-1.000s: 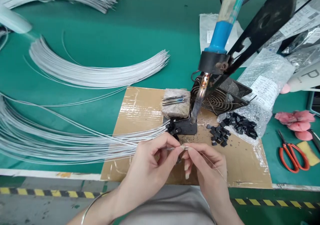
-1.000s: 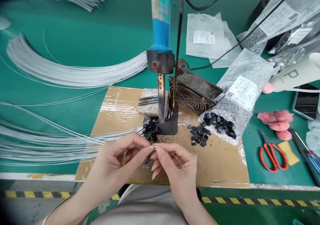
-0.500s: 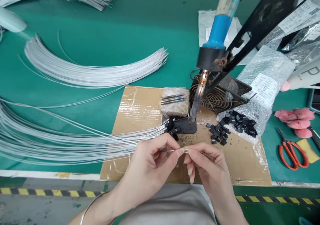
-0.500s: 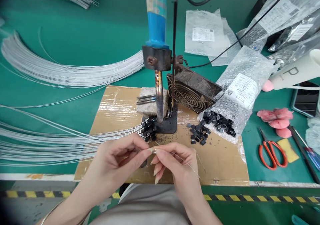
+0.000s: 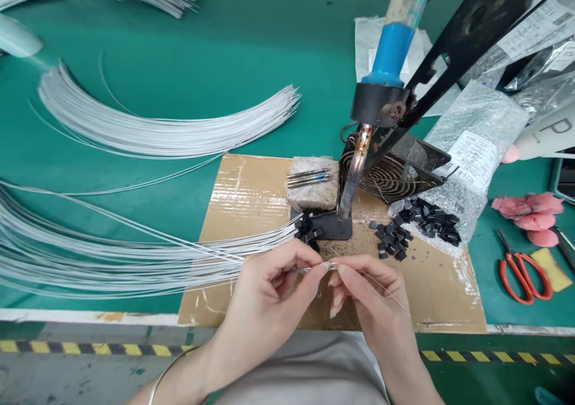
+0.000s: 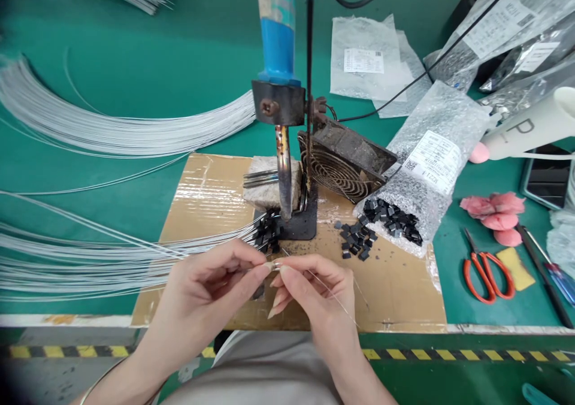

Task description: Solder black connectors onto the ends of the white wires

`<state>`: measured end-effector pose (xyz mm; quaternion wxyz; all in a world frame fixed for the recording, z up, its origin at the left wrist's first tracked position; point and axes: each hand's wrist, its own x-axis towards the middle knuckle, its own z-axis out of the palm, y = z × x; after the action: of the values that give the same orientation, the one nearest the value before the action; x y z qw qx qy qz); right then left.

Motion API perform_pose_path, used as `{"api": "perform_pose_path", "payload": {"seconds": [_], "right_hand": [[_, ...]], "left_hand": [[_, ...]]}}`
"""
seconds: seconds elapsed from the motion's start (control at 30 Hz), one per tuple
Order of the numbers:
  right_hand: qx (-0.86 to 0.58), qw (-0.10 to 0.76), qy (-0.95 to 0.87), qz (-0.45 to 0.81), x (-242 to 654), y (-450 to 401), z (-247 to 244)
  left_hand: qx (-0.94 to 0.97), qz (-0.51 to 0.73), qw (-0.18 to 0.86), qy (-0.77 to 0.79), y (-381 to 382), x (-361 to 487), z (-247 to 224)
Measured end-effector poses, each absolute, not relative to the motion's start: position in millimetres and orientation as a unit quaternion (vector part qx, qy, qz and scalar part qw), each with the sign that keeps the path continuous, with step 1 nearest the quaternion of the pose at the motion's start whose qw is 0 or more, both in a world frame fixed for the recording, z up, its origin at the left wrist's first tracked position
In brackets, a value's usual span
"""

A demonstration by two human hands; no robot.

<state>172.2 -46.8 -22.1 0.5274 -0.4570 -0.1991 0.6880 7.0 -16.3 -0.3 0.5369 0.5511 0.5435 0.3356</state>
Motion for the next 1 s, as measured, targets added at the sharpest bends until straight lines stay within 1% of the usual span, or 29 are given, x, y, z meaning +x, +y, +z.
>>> {"api": "perform_pose_path", "payload": {"seconds": [0.27,0.4,0.83,1.0], "right_hand": [[-0.46,0.53,-0.212,0.68,174.5,-47.7,-28.4],[-0.45,0.522,-0.203,0.696,176.7,-46.9,-26.6],[-0.448,0.503,-0.181,0.717,177.6,-46.1,-25.1],[-0.452,0.509,-0.174,0.712,174.4,-47.2,-24.6]], "left_hand": [[0.563,0.334,0.522,0.546,-19.4,9.1,-2.6],[0.573,0.33,0.516,0.545,-21.5,7.5,-5.4],[0.54,0.305,0.576,0.532,-14.8,7.4,-0.9],[0.541,0.333,0.547,0.546,-21.1,9.7,-7.1]]}}
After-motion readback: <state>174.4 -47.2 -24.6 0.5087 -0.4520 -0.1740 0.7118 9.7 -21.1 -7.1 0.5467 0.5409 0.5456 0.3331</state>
